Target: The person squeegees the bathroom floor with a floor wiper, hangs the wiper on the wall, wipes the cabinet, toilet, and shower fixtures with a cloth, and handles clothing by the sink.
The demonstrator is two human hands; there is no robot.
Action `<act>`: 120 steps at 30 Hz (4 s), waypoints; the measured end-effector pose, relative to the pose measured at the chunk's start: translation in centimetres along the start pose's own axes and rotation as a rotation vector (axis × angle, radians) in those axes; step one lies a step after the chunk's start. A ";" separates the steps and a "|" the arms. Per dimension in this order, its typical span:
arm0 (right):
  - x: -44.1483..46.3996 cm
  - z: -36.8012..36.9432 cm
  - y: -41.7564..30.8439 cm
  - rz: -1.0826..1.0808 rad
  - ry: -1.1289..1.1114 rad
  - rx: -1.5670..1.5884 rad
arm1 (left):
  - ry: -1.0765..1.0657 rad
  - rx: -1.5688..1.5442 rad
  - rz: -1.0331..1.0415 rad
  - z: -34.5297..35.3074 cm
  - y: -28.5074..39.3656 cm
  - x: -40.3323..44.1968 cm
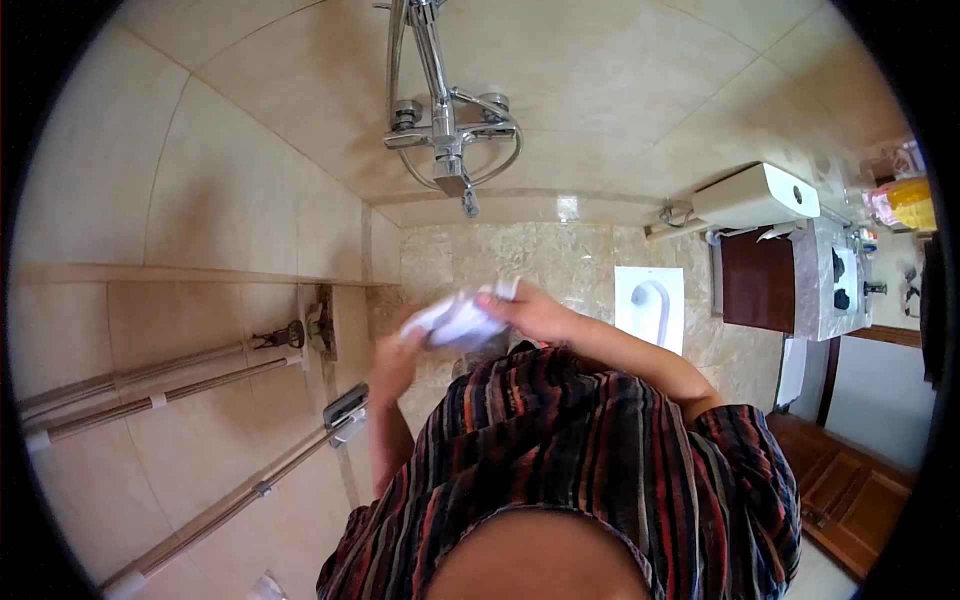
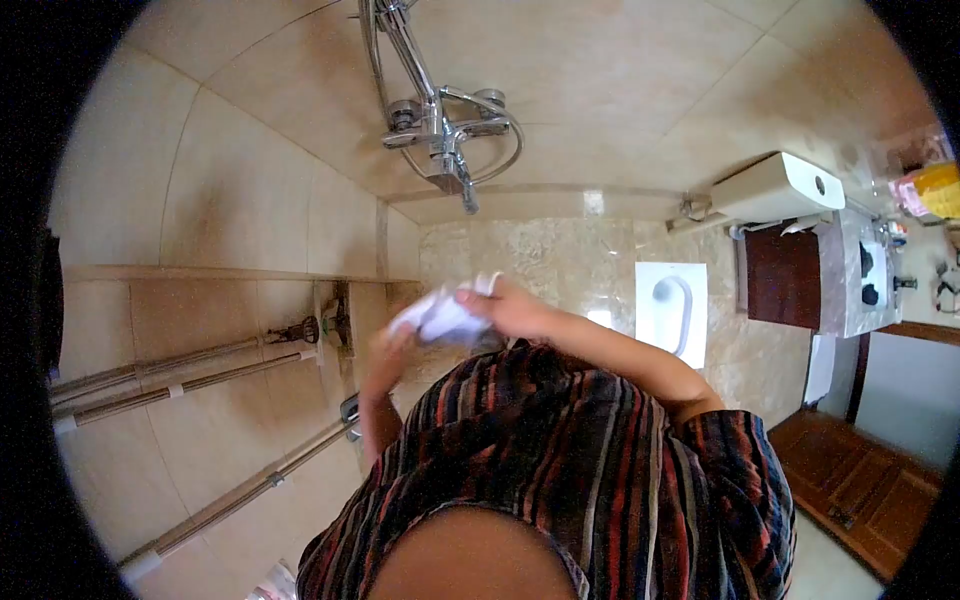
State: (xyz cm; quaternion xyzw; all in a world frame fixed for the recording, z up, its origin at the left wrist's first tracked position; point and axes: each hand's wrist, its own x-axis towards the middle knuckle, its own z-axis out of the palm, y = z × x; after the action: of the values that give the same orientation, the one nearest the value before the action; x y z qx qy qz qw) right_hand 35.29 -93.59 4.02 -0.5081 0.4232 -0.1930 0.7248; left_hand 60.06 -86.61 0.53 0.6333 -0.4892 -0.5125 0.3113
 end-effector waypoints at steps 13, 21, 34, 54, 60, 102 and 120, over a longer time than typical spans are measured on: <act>-4.3 -4.2 -6.9 -0.157 0.248 0.351 | -0.139 0.347 0.293 -5.6 8.0 7.0; -3.9 3.2 -8.7 -0.520 -0.181 -0.637 | 0.992 -0.175 0.870 1.0 12.0 12.3; -12.3 -5.0 7.8 0.165 0.542 -0.032 | 0.775 0.867 0.864 0.6 19.0 33.0; -19.2 -5.3 9.9 0.334 0.987 0.094 | 0.102 -0.189 0.366 6.7 -13.4 33.1; -18.1 -5.3 10.0 0.329 0.914 0.089 | 0.508 0.891 0.154 11.3 9.5 25.8; -22.0 -2.3 17.3 0.429 0.994 -0.097 | 0.116 -0.285 0.429 14.4 -11.7 25.0; -22.8 -4.3 24.2 0.551 0.786 -0.260 | 0.681 -0.817 0.718 6.8 -4.5 44.5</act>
State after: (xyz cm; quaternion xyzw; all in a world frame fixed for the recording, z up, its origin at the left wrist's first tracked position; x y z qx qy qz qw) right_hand 15.27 -69.94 -8.75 -0.3524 0.8037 -0.1168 0.4650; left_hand 54.77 -126.20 -20.77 0.3879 -0.3100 -0.2917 0.8175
